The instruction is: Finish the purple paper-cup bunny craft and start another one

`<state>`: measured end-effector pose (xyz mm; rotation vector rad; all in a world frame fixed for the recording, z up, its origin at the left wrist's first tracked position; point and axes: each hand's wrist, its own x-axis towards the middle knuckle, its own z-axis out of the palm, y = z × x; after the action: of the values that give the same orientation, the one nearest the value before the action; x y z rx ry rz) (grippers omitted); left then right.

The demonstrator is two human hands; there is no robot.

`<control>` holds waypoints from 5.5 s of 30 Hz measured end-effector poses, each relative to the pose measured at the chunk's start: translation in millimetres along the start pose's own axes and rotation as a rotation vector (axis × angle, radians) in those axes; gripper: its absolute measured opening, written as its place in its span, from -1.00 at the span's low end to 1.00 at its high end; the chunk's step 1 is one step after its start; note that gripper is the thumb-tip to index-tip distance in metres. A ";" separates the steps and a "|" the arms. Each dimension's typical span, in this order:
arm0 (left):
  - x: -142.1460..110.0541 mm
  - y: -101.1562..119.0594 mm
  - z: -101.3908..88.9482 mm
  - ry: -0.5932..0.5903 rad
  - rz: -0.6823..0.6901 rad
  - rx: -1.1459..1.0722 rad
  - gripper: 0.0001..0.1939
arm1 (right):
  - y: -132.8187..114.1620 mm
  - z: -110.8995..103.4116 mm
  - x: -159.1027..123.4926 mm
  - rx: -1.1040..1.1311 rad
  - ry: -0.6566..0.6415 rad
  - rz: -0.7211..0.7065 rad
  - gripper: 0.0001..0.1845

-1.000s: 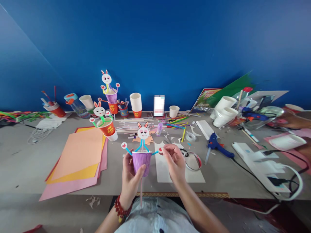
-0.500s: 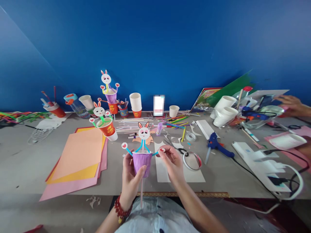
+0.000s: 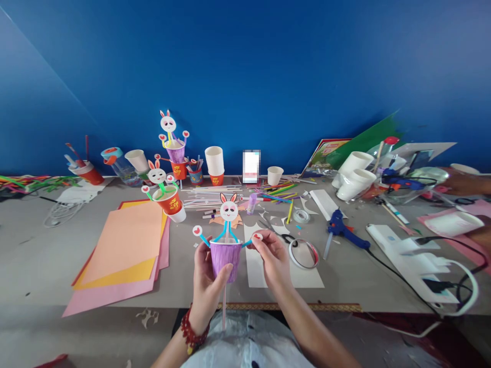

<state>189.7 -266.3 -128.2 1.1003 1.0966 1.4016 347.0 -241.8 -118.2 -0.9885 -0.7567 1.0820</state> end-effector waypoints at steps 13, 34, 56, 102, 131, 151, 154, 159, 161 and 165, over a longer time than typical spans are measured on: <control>-1.6 -1.2 1.1 -0.002 0.007 0.003 -0.36 | -0.5 0.5 -0.5 0.085 0.007 0.026 -0.80; -4.4 1.6 5.4 0.002 -0.001 -0.022 -0.36 | -4.7 2.1 -3.0 0.139 0.042 0.019 -0.79; -3.3 -6.0 3.7 0.001 0.005 -0.050 -0.39 | -2.8 0.8 -8.1 0.084 -0.072 0.056 -0.72; 15.5 -3.2 13.1 0.066 -0.056 -0.246 -0.35 | 14.3 -4.8 -36.4 -0.430 -0.393 0.091 -0.77; 14.1 14.7 19.7 -0.170 -0.071 -0.175 -0.55 | 21.8 1.2 -53.2 -0.502 -0.360 -0.048 -0.74; 15.6 14.3 18.1 -0.190 -0.022 -0.072 -0.61 | 20.6 -0.1 -57.3 -0.526 -0.347 -0.096 -0.75; 15.7 13.5 18.9 -0.183 -0.019 -0.073 -0.62 | 17.8 0.2 -56.0 -0.533 -0.340 -0.108 -0.74; 16.5 14.2 18.1 -0.157 -0.065 -0.114 -0.59 | 17.3 0.7 -57.3 -0.534 -0.361 -0.073 -0.73; 16.7 13.4 17.4 -0.152 -0.070 -0.115 -0.59 | 19.1 0.3 -57.6 -0.531 -0.352 -0.079 -0.72; 16.5 9.9 16.8 -0.163 -0.043 -0.082 -0.58 | 21.5 -0.3 -56.0 -0.540 -0.339 -0.115 -0.72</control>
<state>203.1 -249.6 -114.3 1.1048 0.9332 1.2884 322.3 -291.9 -140.0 -1.2055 -1.4168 0.9737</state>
